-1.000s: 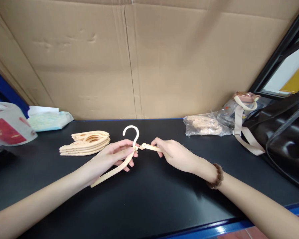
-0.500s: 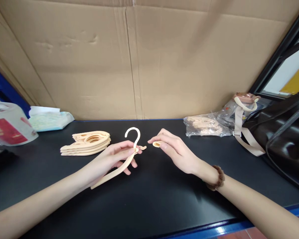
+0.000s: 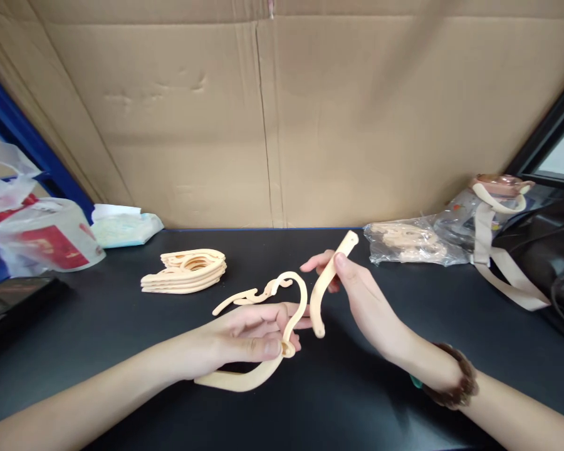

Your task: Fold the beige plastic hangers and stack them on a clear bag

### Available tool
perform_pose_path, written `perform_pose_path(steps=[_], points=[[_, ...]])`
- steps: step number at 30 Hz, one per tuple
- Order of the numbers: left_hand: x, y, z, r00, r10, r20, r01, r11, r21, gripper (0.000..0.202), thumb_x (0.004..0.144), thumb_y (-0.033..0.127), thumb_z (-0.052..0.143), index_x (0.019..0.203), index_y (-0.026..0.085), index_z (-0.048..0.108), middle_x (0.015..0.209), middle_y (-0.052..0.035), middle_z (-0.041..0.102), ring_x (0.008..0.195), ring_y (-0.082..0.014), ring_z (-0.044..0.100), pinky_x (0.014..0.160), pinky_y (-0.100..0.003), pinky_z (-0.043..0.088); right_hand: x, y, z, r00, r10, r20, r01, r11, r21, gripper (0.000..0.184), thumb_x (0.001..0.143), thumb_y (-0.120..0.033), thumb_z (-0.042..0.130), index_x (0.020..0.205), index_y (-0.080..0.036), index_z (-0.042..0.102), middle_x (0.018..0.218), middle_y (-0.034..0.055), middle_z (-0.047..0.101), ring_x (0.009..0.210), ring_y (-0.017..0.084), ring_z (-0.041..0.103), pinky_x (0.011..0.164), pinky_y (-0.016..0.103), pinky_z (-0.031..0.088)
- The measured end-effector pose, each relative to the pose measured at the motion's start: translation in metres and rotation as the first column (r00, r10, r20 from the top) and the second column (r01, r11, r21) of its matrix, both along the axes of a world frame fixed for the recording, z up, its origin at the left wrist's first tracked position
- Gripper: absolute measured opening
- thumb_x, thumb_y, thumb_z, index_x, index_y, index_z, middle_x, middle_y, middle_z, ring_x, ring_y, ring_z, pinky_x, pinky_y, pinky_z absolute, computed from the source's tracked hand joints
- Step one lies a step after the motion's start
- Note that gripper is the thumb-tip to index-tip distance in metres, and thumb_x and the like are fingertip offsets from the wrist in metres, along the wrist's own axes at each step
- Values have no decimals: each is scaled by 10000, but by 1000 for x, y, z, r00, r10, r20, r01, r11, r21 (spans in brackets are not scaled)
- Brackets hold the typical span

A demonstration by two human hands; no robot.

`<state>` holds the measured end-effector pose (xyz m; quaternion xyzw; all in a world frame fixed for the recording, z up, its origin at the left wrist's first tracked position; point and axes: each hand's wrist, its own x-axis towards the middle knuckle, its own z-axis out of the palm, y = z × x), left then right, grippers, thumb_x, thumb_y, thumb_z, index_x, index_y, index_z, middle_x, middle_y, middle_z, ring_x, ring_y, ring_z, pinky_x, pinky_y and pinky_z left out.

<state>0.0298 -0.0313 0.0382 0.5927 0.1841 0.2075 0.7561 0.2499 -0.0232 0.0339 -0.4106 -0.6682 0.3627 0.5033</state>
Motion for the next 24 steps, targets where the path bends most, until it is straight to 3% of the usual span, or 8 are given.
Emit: perform_pose_path(steps=[2,4,9,14,20,22,24], points=[[-1,0,1,1000,22,14,-22,1000,0,151,897,324,671,926,181,636,1238,-100,615,1277,-254,507,1106,-398,336,1,2,0,999,-46,4,46,999,-14,423,954,-582,375,978,-263,651,633,3,463,589,171,462,547,309,437],[-1,1,1,997,70,19,-70,998,8,168,905,326,664,958,170,631,1274,-112,599,1282,-256,502,1113,-399,324,2,3,1,999,-29,-35,28,999,-37,335,939,-546,458,984,-258,622,591,-21,469,524,152,457,490,293,417],[-4,10,0,968,237,85,-229,969,-98,210,869,341,706,880,164,593,1296,-110,582,1215,-286,556,1030,-422,429,8,10,3,987,45,-156,-62,992,-107,270,924,-476,538,970,-222,617,702,14,684,576,150,614,581,295,506],[-10,21,0,932,352,87,-336,929,-153,152,884,269,685,909,159,582,1355,-119,552,1233,-293,551,1014,-408,448,17,19,3,976,88,-200,-124,976,-178,248,865,-432,599,936,-202,657,821,71,754,683,203,694,644,328,537],[-11,21,5,882,459,106,-443,885,-145,43,921,166,598,892,134,595,1270,-138,616,1133,-253,624,978,-362,483,24,26,10,984,169,60,-153,964,-218,256,824,-462,660,803,-213,711,900,77,751,713,197,677,687,342,540],[-11,21,7,867,485,112,-470,872,-137,61,926,170,592,874,139,595,1296,-123,600,1112,-244,636,983,-363,487,23,27,10,975,174,141,-137,961,-240,271,797,-466,702,880,-208,696,903,73,745,671,180,661,647,330,536],[-12,21,7,862,494,111,-480,868,-129,85,917,190,617,849,145,592,1331,-110,574,1103,-244,641,976,-366,500,22,29,7,962,211,172,-169,958,-230,399,792,-479,704,1085,-217,634,906,66,734,663,181,660,652,346,544]])
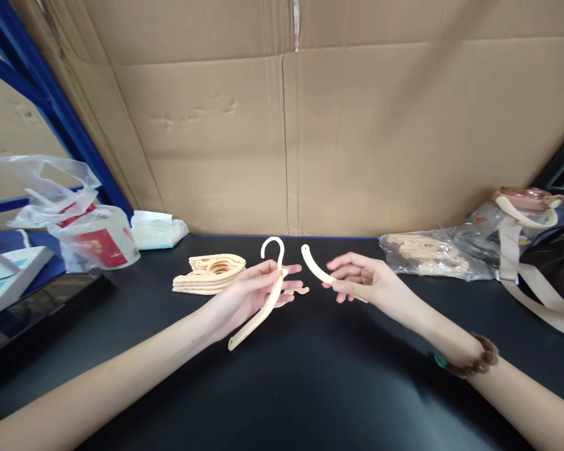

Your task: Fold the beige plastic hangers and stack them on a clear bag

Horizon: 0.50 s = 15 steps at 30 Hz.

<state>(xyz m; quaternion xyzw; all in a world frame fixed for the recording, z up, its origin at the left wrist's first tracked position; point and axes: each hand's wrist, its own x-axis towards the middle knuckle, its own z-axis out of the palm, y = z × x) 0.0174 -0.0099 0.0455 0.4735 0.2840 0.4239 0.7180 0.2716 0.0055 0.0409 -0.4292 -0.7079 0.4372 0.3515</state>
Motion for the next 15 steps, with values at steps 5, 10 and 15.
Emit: perform_pose_path(steps=[5,10,15], points=[[-3,3,-2,993,-28,-115,36,997,68,171,871,300,689,858,151,607,1337,-114,552,1033,-254,666,737,-313,595,-5,-3,-8,946,96,309,-174,956,236,312,957,-443,464,1154,-238,595,998,62,678,854,203,645,802,382,506],[0,0,-4,951,-93,-295,124,988,88,255,840,388,704,912,151,642,1124,-105,644,786,-194,709,578,-253,579,-9,-9,-9,826,-8,563,-264,878,400,266,982,-416,423,1021,-256,633,904,28,663,801,196,608,751,351,441],[3,-3,-6,930,-86,-358,123,989,80,295,792,405,729,914,147,654,920,-79,671,640,-182,704,502,-230,542,-12,-9,-8,791,-48,610,-314,824,471,317,978,-450,438,890,-252,669,827,16,685,730,184,596,753,362,377]])
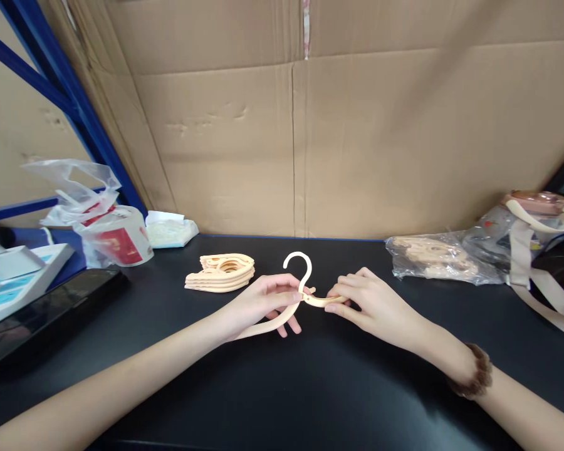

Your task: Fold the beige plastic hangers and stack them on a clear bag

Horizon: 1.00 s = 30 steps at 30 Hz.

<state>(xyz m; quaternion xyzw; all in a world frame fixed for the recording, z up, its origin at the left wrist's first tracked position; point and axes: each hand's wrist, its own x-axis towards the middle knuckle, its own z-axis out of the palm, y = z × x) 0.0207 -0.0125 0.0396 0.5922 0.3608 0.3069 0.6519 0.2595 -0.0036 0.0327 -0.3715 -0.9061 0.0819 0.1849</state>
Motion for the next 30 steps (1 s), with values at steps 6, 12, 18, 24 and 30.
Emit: perform_pose_path(steps=[6,12,18,24,30], points=[[-3,4,-1,999,-7,-51,8,1000,14,376,802,359,718,1112,149,685,966,-104,707,707,-198,720,549,-232,537,0,2,-2,1000,17,13,-17,999,32,328,984,-455,423,886,-237,647,815,22,680,727,181,577,809,397,346],[-6,5,0,997,-32,-76,32,999,-1,340,824,326,701,1118,155,698,963,-98,718,771,-208,727,607,-241,544,-1,0,-2,999,7,41,-9,999,39,260,975,-399,471,860,-227,627,738,-7,653,692,165,555,812,397,324],[-8,3,3,990,-96,-104,95,995,-12,289,865,317,676,1128,198,696,997,-82,715,823,-203,726,638,-232,553,-2,-2,-1,999,7,48,-9,999,44,253,967,-411,485,875,-233,640,716,-12,639,693,169,557,800,392,324],[-12,6,3,986,-137,-93,135,990,-28,279,860,312,682,1111,193,709,1098,-100,692,807,-195,727,621,-226,561,-2,-3,-1,999,-11,42,8,997,76,277,956,-455,500,885,-234,652,709,-18,636,690,167,555,791,384,322],[-12,8,2,978,-179,-104,177,984,-24,233,864,291,677,1069,188,715,1061,-85,693,827,-193,724,586,-202,556,1,-1,-4,999,0,44,-5,994,108,268,966,-452,494,939,-248,665,745,-23,649,694,158,543,795,379,311]])
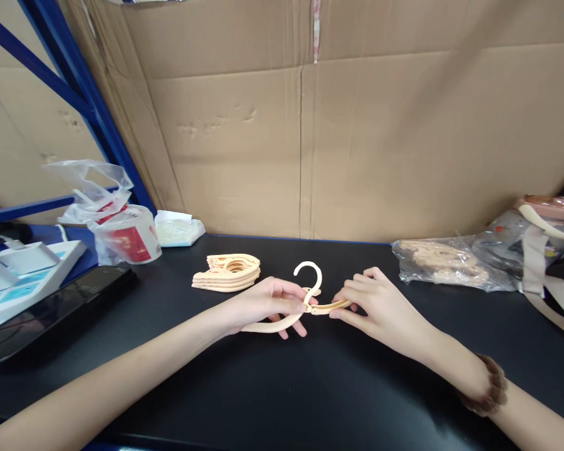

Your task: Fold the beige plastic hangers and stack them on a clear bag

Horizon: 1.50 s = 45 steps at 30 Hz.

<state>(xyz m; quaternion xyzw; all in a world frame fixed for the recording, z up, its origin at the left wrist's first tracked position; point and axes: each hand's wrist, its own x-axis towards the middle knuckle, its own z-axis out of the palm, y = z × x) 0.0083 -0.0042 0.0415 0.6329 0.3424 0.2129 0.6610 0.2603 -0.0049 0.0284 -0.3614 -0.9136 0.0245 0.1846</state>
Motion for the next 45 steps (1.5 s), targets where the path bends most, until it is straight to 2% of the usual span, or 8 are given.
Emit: perform_pose_path(steps=[5,9,19,26,32,37,42,45], points=[[-1,-3,1,999,-43,-23,43,999,25,264,875,275,658,1131,221,695,1030,-66,685,868,-201,720,577,-185,548,0,0,1,1000,24,-3,-24,1000,13,278,956,-471,506,928,-257,680,726,-28,641,686,152,526,786,372,308],[-1,-2,0,998,-58,-24,58,998,20,237,859,255,662,1088,223,711,1010,-53,686,872,-205,720,562,-179,547,0,0,2,999,45,-20,-45,999,26,288,948,-487,512,921,-257,684,754,-21,668,694,154,529,789,370,312],[2,-4,-3,998,-28,-59,32,998,58,204,827,253,664,1009,180,718,992,-53,680,842,-207,724,508,-164,517,1,-2,5,998,49,-30,-49,999,-5,302,926,-522,527,887,-271,690,751,-33,682,675,145,532,793,366,308],[10,-11,-2,982,15,-186,5,994,107,189,845,228,602,973,135,704,951,-78,690,801,-206,722,495,-170,485,-1,-2,1,993,115,-4,-115,993,-23,229,934,-451,556,883,-267,681,732,-48,659,662,135,516,787,349,288],[12,-12,2,982,42,-184,-22,994,107,203,818,272,631,943,129,704,902,-72,687,781,-207,717,497,-179,485,-4,-5,5,995,91,-34,-91,996,-12,224,927,-435,572,871,-255,692,747,-48,677,664,133,511,789,348,279],[17,-13,-3,971,112,-212,-93,991,97,179,793,237,637,905,122,716,832,-58,683,752,-202,714,476,-172,476,-4,-5,4,996,82,-36,-84,995,-54,287,942,-464,532,858,-249,702,699,-45,660,642,130,513,777,347,286],[16,-13,-7,967,152,-207,-115,977,179,186,809,258,614,891,130,721,825,-45,669,730,-194,710,466,-166,468,-4,-5,4,997,64,-47,-69,992,-107,335,942,-497,515,824,-246,703,725,-44,702,644,127,544,787,352,289],[14,-12,-4,976,122,-178,-90,979,182,214,831,282,601,919,128,720,868,-52,664,799,-212,712,507,-178,481,-5,-5,6,998,28,-51,-34,992,-120,347,930,-521,524,823,-244,705,751,-41,712,662,126,555,804,356,293]])
